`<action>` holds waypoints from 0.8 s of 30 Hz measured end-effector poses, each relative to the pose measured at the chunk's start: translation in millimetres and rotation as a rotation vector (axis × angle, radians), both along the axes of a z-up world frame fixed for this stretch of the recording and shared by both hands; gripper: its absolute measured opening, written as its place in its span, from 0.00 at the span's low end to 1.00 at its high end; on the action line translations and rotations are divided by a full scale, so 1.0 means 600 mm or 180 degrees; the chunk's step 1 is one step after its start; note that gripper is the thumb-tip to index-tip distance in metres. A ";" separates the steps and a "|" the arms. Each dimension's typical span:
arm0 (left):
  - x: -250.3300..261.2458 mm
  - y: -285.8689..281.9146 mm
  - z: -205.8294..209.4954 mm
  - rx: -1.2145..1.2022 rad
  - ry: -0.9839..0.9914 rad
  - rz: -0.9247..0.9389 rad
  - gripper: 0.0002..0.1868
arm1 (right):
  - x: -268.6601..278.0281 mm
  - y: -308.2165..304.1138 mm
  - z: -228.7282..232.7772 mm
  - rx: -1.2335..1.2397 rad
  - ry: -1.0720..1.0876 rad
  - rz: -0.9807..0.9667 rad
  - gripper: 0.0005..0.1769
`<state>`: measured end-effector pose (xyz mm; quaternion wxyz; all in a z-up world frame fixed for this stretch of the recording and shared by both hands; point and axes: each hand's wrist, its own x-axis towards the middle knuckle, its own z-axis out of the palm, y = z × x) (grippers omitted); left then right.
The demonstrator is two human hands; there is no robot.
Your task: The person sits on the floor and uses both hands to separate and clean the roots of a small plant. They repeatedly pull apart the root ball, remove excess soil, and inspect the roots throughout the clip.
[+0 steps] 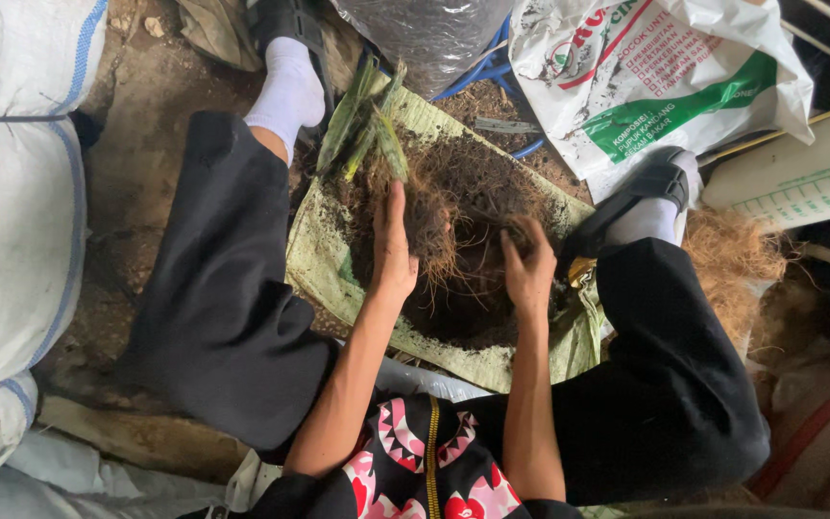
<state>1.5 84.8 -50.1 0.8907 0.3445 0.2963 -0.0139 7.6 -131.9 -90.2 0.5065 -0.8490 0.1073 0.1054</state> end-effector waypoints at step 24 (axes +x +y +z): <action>0.000 -0.025 -0.022 0.0708 0.0361 -0.0156 0.51 | -0.128 0.043 -0.235 -0.2743 -0.0687 0.2006 0.30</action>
